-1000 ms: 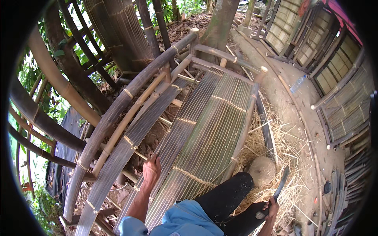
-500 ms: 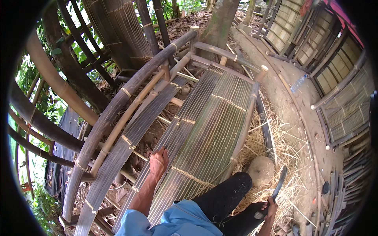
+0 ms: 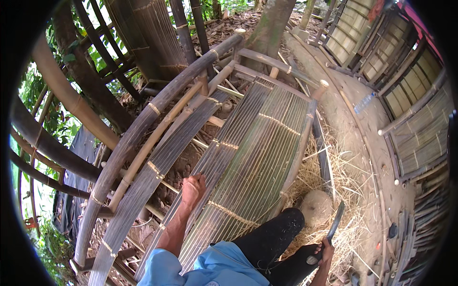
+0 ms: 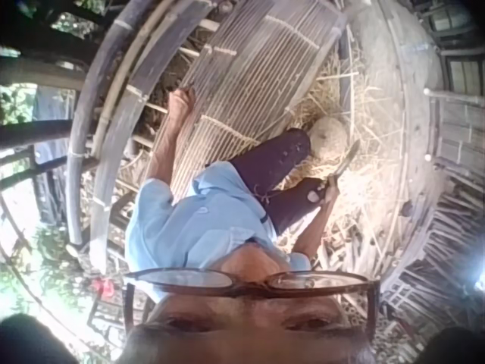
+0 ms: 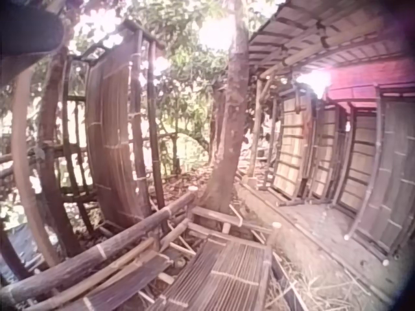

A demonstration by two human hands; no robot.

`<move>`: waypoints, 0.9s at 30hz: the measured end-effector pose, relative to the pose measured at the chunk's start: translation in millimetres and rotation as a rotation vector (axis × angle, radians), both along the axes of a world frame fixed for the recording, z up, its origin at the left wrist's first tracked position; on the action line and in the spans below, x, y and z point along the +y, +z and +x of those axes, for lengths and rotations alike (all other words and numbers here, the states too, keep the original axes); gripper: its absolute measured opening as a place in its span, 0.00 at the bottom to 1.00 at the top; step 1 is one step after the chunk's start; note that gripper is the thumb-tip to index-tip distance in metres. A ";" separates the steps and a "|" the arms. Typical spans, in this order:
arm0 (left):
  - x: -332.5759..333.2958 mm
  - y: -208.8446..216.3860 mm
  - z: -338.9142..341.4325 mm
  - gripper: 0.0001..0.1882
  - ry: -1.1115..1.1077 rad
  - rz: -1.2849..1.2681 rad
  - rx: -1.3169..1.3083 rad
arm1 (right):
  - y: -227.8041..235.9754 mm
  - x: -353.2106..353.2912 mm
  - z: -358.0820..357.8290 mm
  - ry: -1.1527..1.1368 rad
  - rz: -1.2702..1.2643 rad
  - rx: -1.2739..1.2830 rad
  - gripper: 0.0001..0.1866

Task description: The person scrapes a thin bamboo strip with a blade and then weaves it into a bamboo structure.

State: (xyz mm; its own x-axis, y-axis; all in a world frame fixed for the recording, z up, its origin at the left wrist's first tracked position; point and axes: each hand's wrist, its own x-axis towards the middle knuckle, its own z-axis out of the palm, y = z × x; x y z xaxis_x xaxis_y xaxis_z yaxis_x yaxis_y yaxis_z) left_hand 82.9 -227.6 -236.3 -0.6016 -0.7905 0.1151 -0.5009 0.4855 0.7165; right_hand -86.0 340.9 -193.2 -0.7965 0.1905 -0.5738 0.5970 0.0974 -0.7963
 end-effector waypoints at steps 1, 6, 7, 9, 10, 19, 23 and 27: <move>-4.1 6.7 0.2 0.16 -0.040 0.008 -0.031 | 0.2 -0.6 -0.7 0.001 0.000 0.000 0.13; -29.4 6.8 3.6 0.13 -0.063 -0.152 0.064 | 0.4 -8.7 -5.0 0.018 0.024 -0.002 0.12; -34.2 17.8 1.4 0.13 -0.061 -0.150 0.064 | -0.8 -7.6 -6.2 0.020 0.026 -0.002 0.12; -45.3 32.4 -2.2 0.12 -0.102 -0.040 -0.015 | -2.9 -6.1 -9.3 0.037 0.007 0.001 0.12; -51.6 32.9 -5.3 0.14 -0.115 -0.111 0.047 | -3.1 -8.5 -9.6 0.047 0.008 -0.003 0.12; -57.4 -17.3 -35.5 0.15 0.070 -0.208 -0.172 | -4.9 -15.6 -7.0 0.233 0.189 0.193 0.13; -54.1 -39.7 3.8 0.16 0.041 -0.154 -0.110 | 28.3 -80.5 -14.0 0.500 0.375 0.360 0.14; -27.5 -23.5 83.1 0.23 0.083 -0.203 -0.122 | 44.3 -165.2 -16.9 0.888 0.609 0.735 0.13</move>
State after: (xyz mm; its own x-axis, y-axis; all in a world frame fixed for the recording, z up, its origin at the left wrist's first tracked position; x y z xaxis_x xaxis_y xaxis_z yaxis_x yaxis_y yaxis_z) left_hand 166.1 -255.1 -259.8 -0.5546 -0.8058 0.2074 -0.6216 0.5669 0.5406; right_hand -102.9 175.7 -148.9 -0.8727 -0.4866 0.0391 -0.4114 0.6899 -0.5957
